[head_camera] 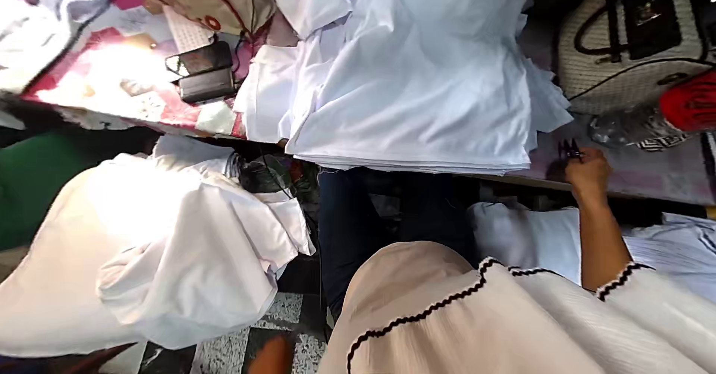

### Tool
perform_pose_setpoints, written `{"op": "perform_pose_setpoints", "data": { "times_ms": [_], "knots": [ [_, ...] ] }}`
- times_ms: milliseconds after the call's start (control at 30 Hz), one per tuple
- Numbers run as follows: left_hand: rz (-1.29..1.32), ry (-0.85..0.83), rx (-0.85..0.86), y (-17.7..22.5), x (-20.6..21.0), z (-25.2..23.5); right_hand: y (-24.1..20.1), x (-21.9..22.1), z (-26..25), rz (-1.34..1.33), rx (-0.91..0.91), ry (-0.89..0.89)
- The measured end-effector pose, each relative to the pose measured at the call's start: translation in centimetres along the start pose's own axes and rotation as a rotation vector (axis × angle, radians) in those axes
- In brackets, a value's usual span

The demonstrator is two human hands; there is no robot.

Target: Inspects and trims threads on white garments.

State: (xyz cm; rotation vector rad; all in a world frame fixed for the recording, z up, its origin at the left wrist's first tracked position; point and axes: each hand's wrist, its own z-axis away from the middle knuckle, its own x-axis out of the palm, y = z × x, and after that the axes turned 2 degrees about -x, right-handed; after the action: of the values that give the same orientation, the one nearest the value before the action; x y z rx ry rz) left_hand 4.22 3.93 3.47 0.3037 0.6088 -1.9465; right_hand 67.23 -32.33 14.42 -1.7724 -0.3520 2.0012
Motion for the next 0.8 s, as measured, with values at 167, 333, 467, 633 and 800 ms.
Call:
{"op": "perform_pose_setpoints", "data": {
  "times_ms": [167, 333, 467, 633, 800],
  "knots": [
    [0.442, 0.827, 0.683, 8.9, -25.2, 5.7, -4.5, -0.8, 5.9, -0.747, 0.092, -0.119],
    [0.274, 0.992, 1.222, 19.4, -33.5, 2.4, -10.4, 2.5, 11.2, -0.771, -0.230, -0.344],
    [0.125, 1.020, 1.285, 21.3, -33.7, 0.0, -16.6, 8.3, 14.7, -0.405, -0.705, -0.147],
    [0.264, 1.018, 1.392, 19.4, -34.6, 2.4, -22.1, 14.9, 16.1, -0.201, -1.034, -0.228],
    [0.335, 1.161, 1.045, 19.1, -35.1, 4.5, -21.8, 12.8, 14.8, -0.139, -1.047, -0.354]
  ]
}}
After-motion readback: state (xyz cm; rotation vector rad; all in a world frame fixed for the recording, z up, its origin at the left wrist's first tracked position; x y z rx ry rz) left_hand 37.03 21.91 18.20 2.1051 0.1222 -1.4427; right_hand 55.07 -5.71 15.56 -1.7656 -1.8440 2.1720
